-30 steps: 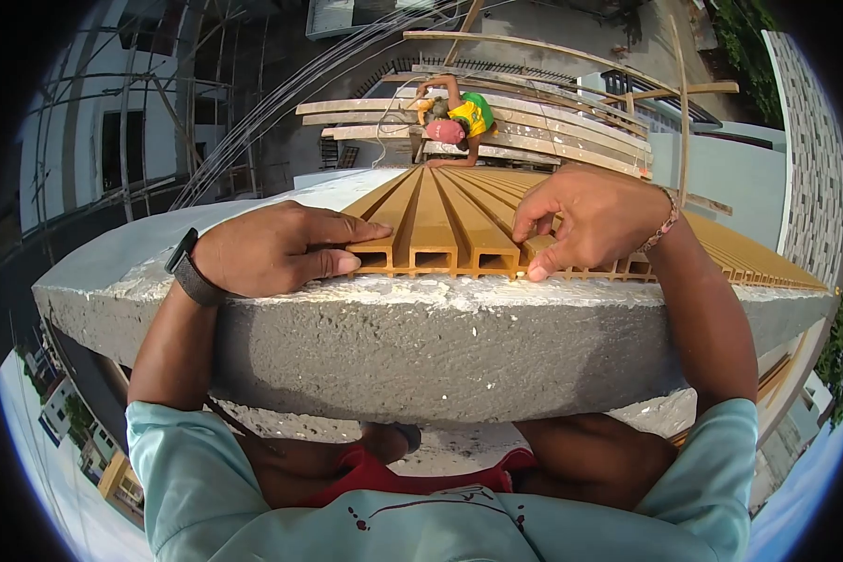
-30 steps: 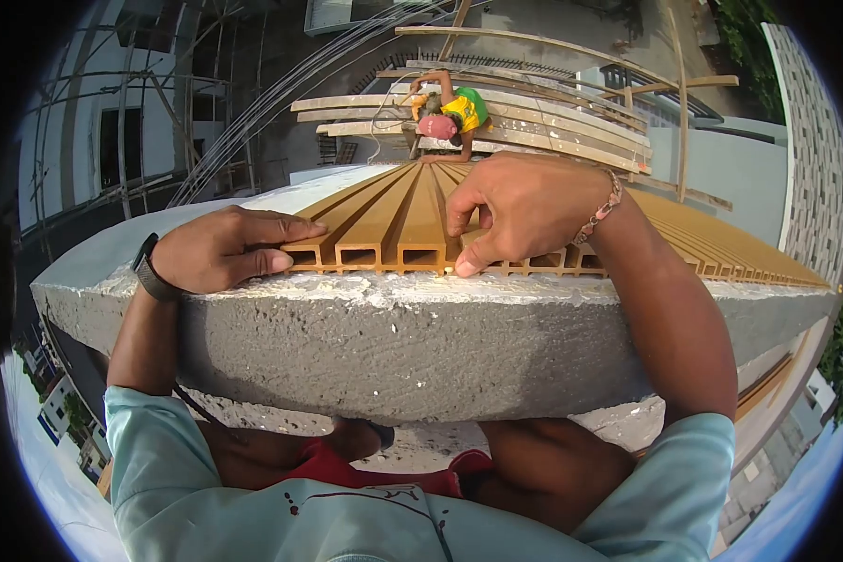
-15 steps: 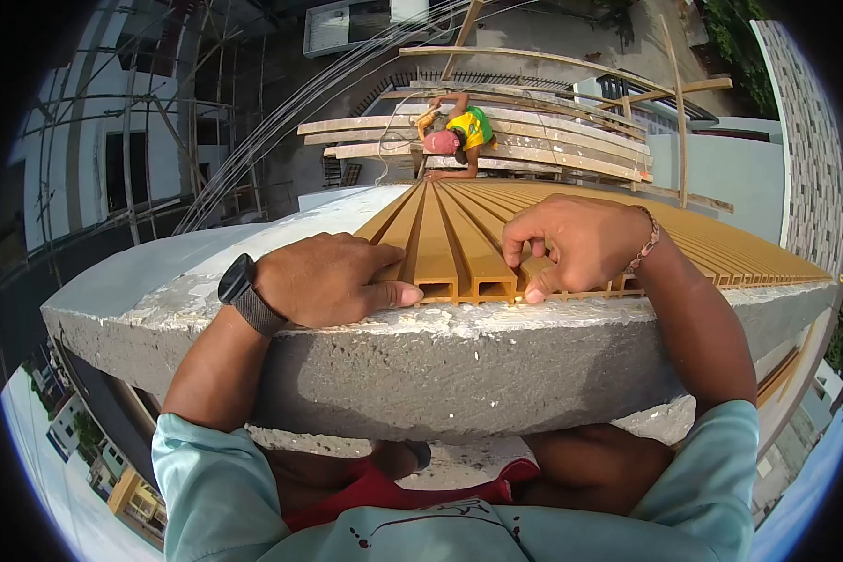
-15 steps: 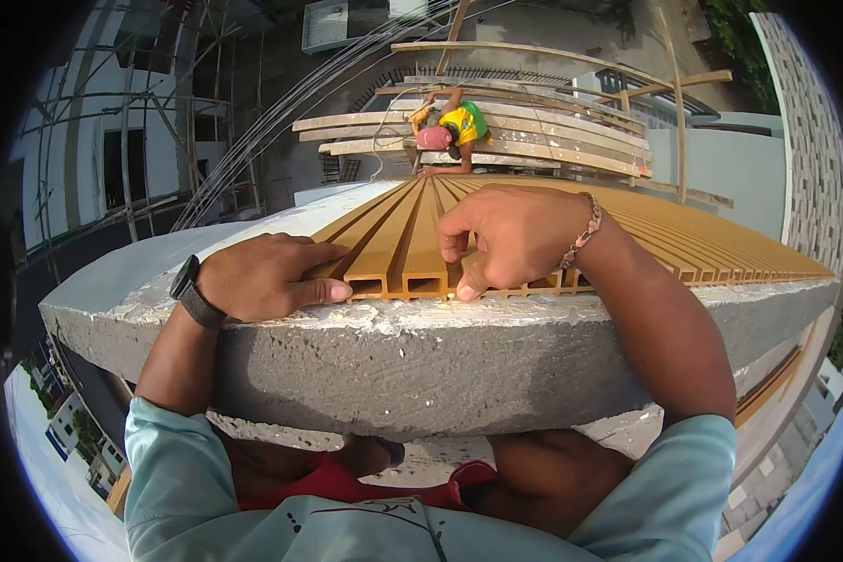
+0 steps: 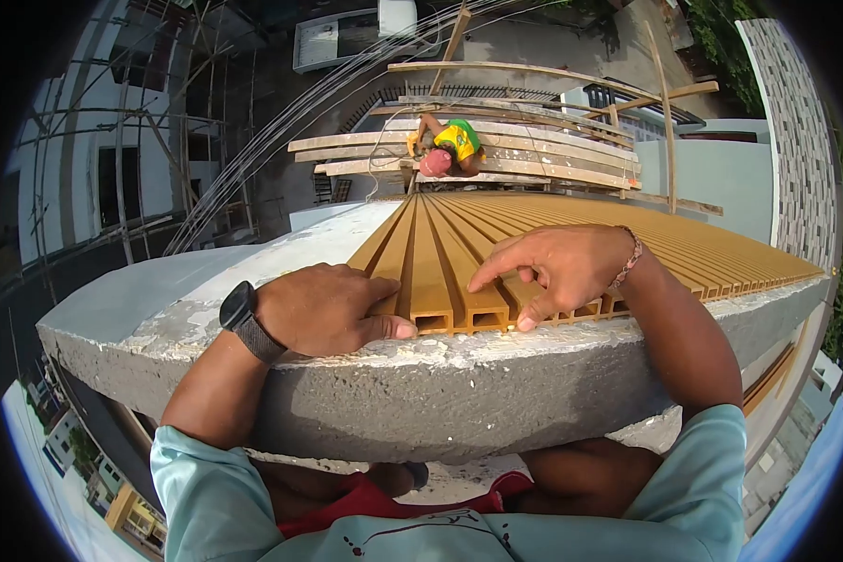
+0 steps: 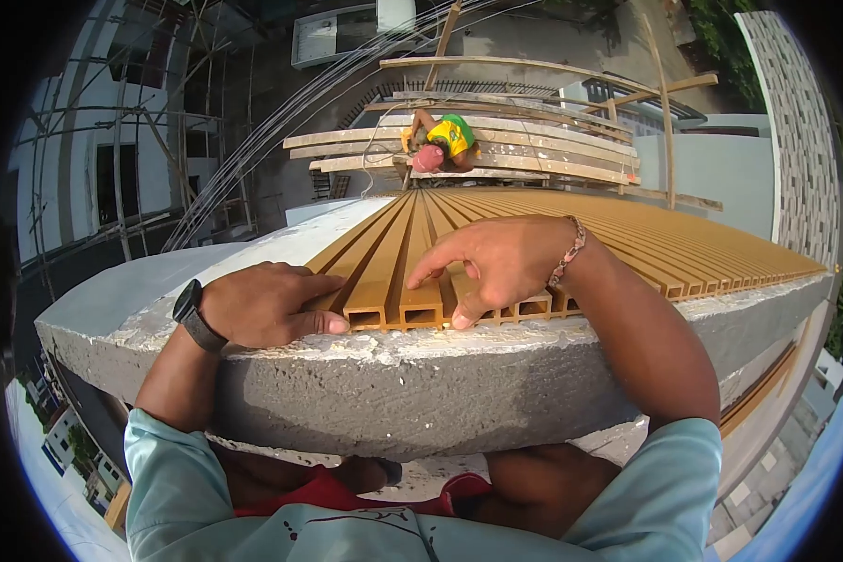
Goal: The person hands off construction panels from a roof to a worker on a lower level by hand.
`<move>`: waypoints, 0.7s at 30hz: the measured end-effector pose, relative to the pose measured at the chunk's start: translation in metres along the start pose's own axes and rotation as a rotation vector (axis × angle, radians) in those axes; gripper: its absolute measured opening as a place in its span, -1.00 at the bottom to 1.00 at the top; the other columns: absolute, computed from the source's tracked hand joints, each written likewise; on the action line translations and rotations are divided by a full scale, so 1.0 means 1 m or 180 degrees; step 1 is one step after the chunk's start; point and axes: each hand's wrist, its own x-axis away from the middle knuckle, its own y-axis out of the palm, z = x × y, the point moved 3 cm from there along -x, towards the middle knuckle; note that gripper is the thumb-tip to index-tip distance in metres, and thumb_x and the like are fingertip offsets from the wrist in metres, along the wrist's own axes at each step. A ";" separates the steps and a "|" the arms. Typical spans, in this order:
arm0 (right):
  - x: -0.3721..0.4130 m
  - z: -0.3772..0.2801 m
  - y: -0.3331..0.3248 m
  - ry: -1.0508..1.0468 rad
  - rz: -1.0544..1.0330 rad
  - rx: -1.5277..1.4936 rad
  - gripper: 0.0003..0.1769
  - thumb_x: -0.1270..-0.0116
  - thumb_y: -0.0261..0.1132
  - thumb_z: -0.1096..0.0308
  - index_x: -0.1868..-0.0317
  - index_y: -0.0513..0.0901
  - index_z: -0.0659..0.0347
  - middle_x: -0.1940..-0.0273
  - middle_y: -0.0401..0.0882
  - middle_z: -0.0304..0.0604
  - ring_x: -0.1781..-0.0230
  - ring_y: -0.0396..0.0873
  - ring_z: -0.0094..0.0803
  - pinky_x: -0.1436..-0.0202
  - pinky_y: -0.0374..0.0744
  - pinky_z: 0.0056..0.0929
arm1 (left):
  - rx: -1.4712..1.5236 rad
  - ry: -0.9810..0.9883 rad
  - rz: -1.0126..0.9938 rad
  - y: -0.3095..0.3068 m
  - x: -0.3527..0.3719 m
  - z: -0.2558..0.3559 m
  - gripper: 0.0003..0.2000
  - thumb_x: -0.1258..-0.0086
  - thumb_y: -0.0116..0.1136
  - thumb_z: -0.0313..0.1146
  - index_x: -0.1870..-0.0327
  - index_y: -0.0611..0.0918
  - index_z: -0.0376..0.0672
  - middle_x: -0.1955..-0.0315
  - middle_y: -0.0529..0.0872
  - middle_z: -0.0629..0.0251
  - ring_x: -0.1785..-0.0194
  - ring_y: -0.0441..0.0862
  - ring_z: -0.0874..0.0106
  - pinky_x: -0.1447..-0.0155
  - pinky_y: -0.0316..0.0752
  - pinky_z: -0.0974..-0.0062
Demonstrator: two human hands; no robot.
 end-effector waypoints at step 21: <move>0.001 -0.006 -0.006 -0.0155 -0.0123 -0.0037 -0.32 -0.02 0.44 0.13 -0.19 0.46 0.06 -0.06 0.49 -0.15 0.07 0.47 -0.28 0.02 0.49 -0.39 | 0.0040 0.0169 0.0115 0.001 -0.001 -0.006 -0.34 -0.32 -0.13 0.26 0.10 0.58 -0.32 0.46 0.63 -0.07 0.22 0.62 0.03 0.12 0.49 0.15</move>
